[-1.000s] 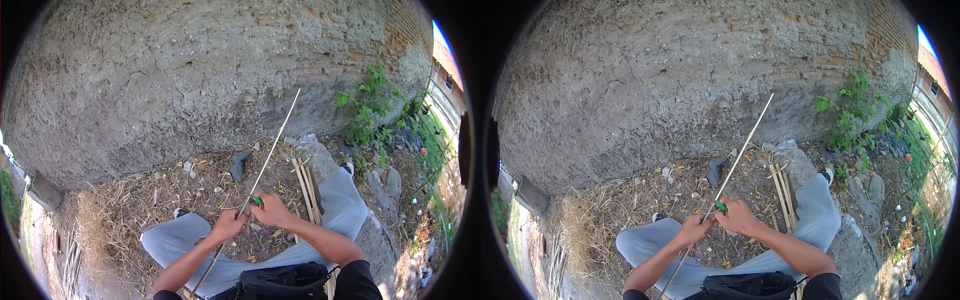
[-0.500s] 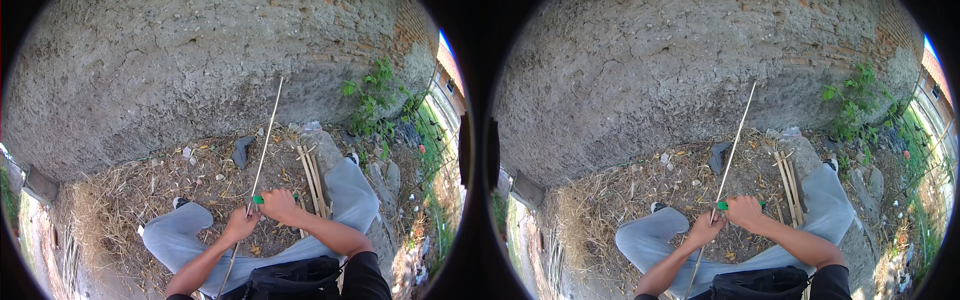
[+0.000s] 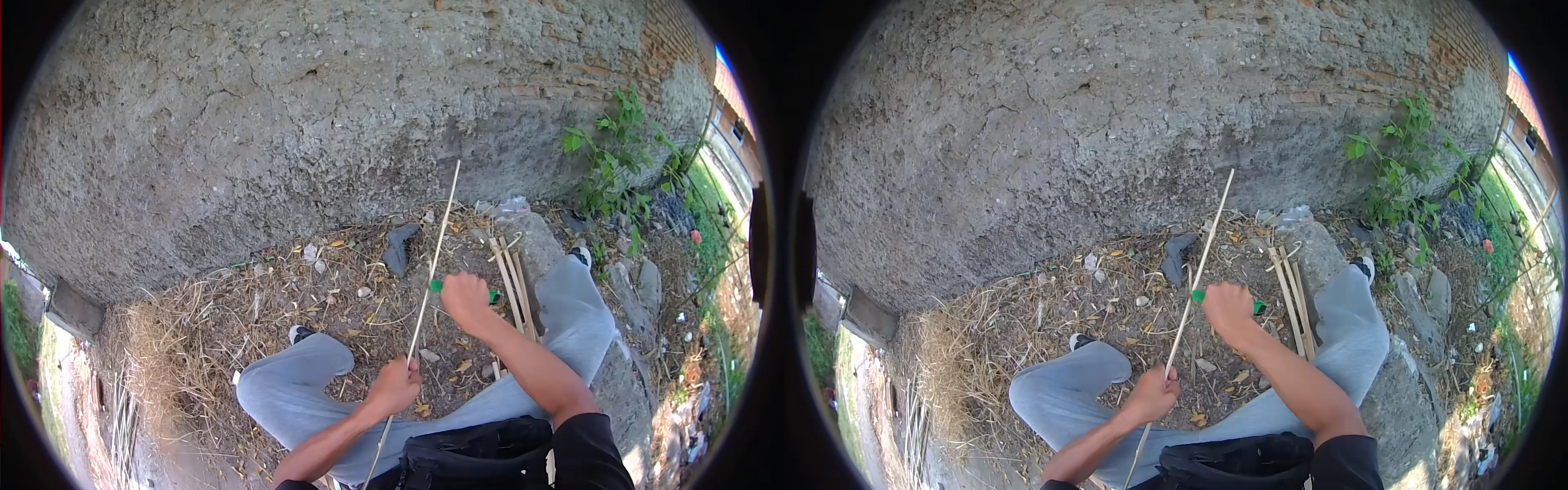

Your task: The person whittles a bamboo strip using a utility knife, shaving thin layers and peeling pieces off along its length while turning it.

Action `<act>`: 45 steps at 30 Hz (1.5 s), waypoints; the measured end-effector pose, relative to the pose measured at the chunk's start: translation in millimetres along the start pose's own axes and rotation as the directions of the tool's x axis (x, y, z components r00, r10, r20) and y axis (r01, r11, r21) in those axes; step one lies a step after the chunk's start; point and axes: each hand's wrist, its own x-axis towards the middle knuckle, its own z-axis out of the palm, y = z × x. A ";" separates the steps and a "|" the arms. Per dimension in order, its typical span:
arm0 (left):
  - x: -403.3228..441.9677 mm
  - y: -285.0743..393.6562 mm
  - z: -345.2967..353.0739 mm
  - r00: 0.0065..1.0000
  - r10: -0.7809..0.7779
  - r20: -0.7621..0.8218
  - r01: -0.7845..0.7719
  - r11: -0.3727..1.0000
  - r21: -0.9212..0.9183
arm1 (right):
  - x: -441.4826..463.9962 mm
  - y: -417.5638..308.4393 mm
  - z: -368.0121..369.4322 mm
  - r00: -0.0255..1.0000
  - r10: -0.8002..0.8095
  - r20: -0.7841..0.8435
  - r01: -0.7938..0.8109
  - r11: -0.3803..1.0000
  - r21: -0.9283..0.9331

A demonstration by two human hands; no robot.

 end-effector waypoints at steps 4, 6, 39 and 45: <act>-35.3 -10.3 8.7 0.992 0.055 0.117 -0.048 0.997 -0.057 | 37.1 82.3 -10.4 0.960 0.273 -0.062 -0.270 0.961 0.054; -28.0 -18.1 -10.2 0.989 0.006 0.147 0.008 0.995 -0.096 | 35.7 82.8 -9.4 0.943 0.256 -0.210 -0.249 0.967 0.061; -153.5 -41.8 -19.8 0.961 -0.104 -0.256 0.129 0.988 0.084 | -1.6 18.4 -30.1 0.997 0.061 -0.053 -0.031 0.893 0.449; -155.1 -44.0 -18.2 0.914 -0.147 -0.378 0.195 0.976 0.092 | -2.3 17.1 -19.5 0.985 0.059 -0.163 0.129 0.379 0.917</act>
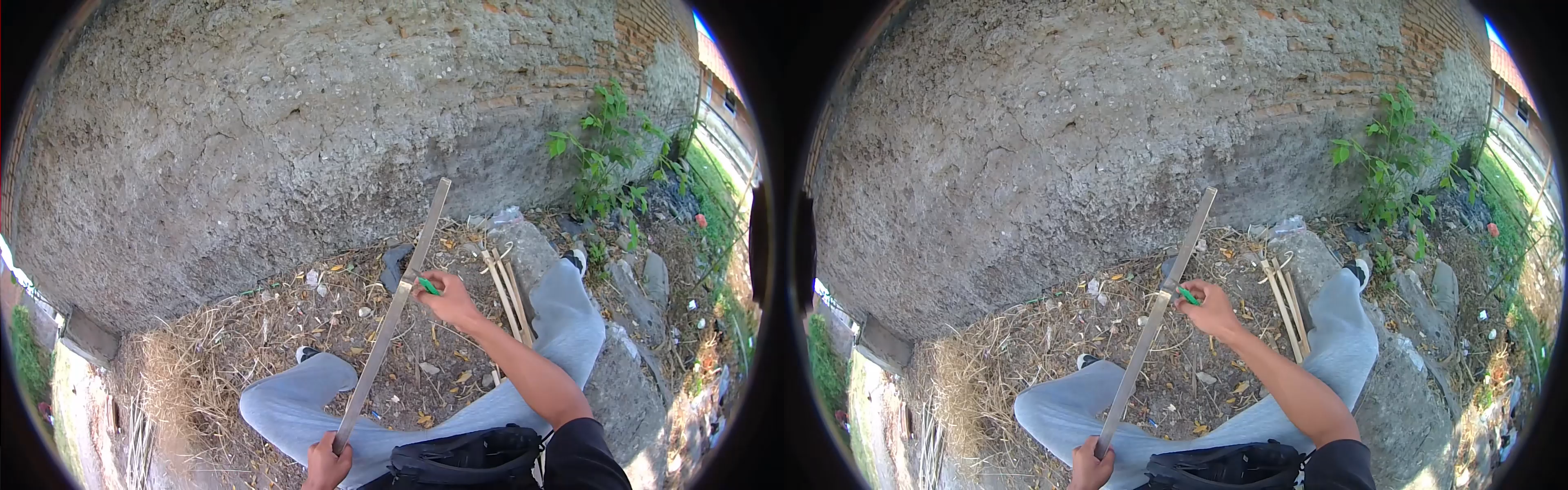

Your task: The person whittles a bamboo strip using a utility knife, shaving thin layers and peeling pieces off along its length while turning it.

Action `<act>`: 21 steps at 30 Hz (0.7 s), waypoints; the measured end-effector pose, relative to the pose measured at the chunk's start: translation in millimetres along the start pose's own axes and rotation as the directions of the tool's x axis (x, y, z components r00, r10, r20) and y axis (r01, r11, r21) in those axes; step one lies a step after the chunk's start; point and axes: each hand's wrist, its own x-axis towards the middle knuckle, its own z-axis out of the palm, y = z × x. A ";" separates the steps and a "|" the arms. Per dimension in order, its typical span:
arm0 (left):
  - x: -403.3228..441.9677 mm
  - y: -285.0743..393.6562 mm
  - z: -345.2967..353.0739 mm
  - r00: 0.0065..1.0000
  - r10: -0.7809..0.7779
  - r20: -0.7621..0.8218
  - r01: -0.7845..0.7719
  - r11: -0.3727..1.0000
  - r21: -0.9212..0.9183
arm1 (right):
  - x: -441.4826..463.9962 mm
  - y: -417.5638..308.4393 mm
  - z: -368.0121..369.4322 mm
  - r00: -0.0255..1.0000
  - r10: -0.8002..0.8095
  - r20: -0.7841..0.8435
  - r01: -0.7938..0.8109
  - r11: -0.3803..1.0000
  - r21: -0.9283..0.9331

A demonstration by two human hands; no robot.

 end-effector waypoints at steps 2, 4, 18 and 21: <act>-0.4 -4.0 0.3 1.000 -0.009 -0.003 0.009 1.000 -0.029 | -6.4 -29.9 -11.0 0.901 0.388 0.195 -0.434 0.809 0.396; -2.5 -8.2 1.8 0.999 0.049 -0.006 -0.049 0.999 -0.004 | -5.1 -33.5 -17.5 0.888 0.412 0.204 -0.452 0.698 0.555; 59.7 74.0 -25.8 0.860 0.450 0.242 -0.486 0.865 0.120 | -5.0 -28.8 -18.3 0.897 0.443 0.011 -0.403 0.806 0.433; 116.8 83.5 17.3 0.878 0.443 0.178 -0.406 0.889 -0.209 | -7.0 -30.9 -18.6 0.914 0.406 -0.013 -0.363 0.832 0.419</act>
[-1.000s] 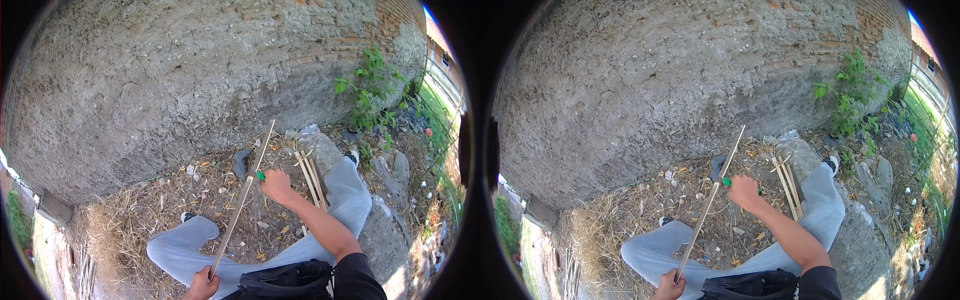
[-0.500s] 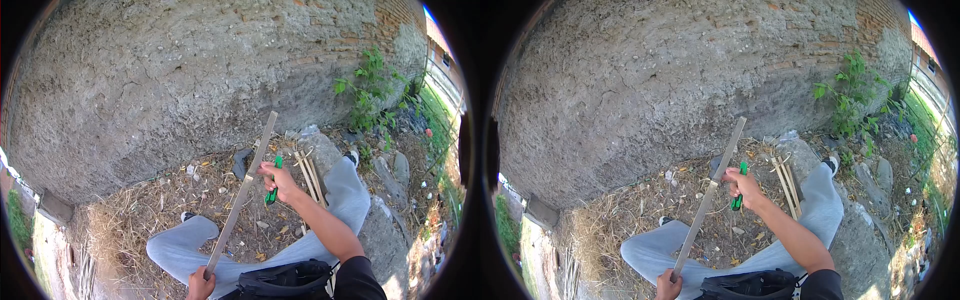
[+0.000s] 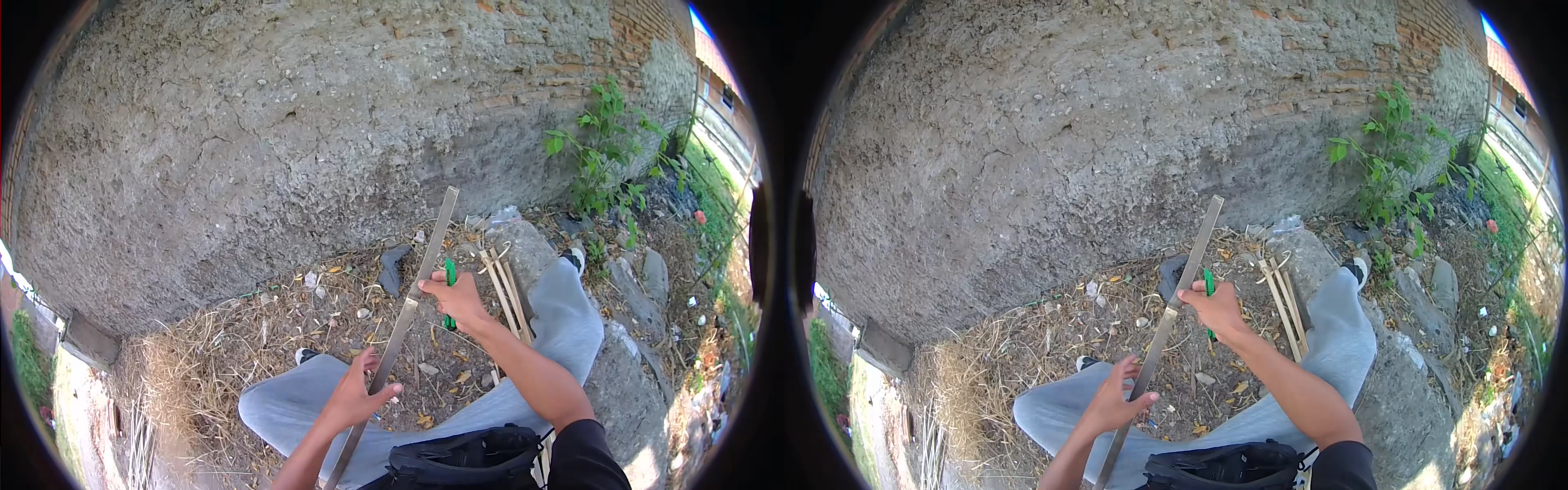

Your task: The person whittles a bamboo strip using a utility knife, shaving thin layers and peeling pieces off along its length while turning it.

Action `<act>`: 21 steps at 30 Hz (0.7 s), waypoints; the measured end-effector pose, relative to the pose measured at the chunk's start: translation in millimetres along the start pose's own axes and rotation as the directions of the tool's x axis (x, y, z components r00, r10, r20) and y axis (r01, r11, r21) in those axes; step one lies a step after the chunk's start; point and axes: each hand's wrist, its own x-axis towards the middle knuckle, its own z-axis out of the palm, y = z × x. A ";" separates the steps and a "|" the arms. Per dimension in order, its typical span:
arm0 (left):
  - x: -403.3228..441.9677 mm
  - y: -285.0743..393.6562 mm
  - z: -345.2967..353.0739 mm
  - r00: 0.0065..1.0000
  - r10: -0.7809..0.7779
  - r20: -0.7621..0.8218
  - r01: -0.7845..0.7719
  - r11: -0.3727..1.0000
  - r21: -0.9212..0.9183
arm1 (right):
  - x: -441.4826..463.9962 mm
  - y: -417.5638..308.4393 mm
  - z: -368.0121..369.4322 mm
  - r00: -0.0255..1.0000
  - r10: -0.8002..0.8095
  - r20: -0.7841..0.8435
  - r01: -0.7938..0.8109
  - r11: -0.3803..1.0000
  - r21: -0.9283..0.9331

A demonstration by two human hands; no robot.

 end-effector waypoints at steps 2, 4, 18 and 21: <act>38.5 -2.7 14.4 0.999 0.038 -0.037 -0.039 0.999 -0.025 | -2.8 -4.6 -0.4 0.999 -0.021 0.029 0.023 0.996 -0.088; 68.7 1.7 21.9 0.987 -0.071 0.145 0.114 0.944 -0.310 | -5.5 -5.4 0.2 0.994 -0.088 0.070 0.101 0.974 -0.205; 87.3 -38.8 29.1 0.750 -0.387 0.536 0.661 0.453 -0.598 | -12.7 37.6 2.2 0.825 -0.340 0.451 0.513 0.115 -0.851; 80.7 -45.7 32.1 0.749 -0.312 0.585 0.662 0.376 -0.648 | -6.3 49.5 6.8 0.842 -0.265 0.471 0.502 0.063 -0.863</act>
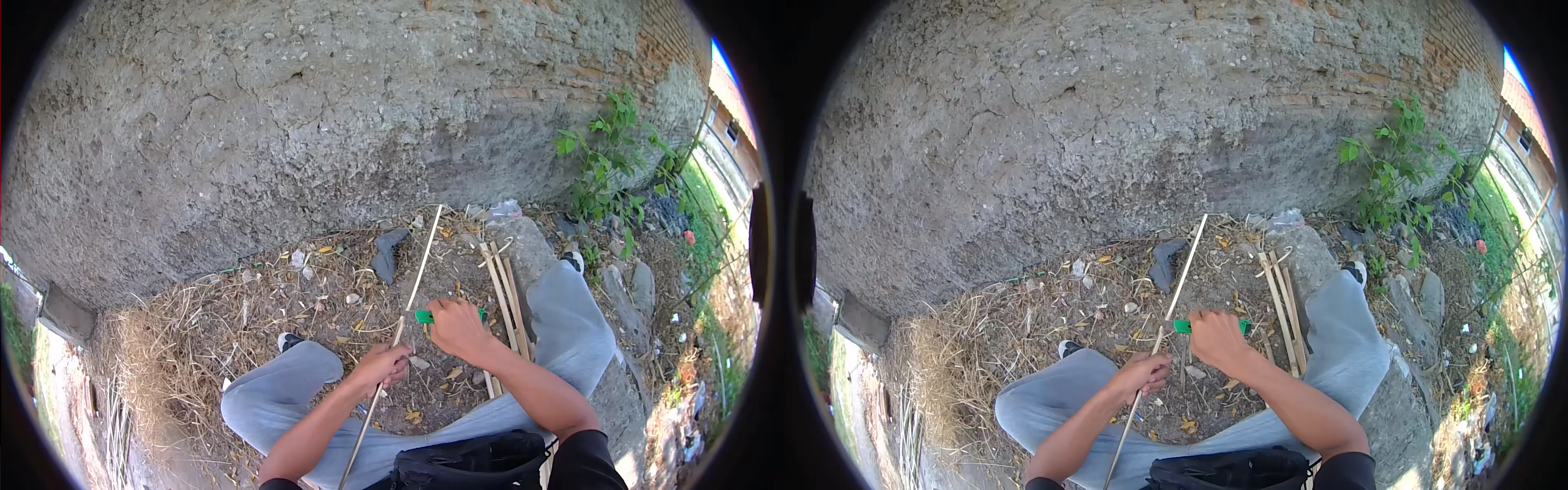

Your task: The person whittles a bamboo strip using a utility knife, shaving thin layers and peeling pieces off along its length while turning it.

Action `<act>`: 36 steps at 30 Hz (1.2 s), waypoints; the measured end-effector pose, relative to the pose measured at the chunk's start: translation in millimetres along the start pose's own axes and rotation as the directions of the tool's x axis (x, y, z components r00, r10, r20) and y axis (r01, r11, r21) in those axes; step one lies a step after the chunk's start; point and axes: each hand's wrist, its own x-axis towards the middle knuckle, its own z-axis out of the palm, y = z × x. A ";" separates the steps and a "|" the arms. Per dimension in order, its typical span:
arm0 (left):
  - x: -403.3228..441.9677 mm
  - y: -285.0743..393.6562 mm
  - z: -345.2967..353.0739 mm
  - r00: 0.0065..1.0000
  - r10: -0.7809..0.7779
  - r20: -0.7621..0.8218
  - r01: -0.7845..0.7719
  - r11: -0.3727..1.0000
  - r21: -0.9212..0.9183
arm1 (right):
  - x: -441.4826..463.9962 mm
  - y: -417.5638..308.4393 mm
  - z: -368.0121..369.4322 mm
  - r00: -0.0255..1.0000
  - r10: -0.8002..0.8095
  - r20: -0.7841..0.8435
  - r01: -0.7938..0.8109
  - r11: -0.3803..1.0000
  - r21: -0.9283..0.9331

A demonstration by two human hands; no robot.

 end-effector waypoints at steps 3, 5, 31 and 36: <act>-4.6 -3.3 1.6 1.000 0.026 0.005 -0.026 0.999 0.044 | 3.6 -9.9 6.8 0.996 0.082 0.037 -0.082 0.997 -0.006; -3.6 -9.2 4.9 0.999 0.025 -0.032 -0.022 0.998 0.067 | 6.5 -17.2 8.3 0.994 0.100 0.043 -0.098 0.994 -0.042; 7.0 -28.5 18.2 0.961 0.249 -0.124 -0.200 0.928 0.315 | 3.8 -8.6 7.1 0.966 0.197 0.169 -0.181 0.978 -0.105; 19.5 -47.0 4.5 0.871 0.471 -0.139 -0.268 0.694 0.668 | 5.9 -0.8 23.1 0.963 0.217 0.158 -0.187 0.965 -0.184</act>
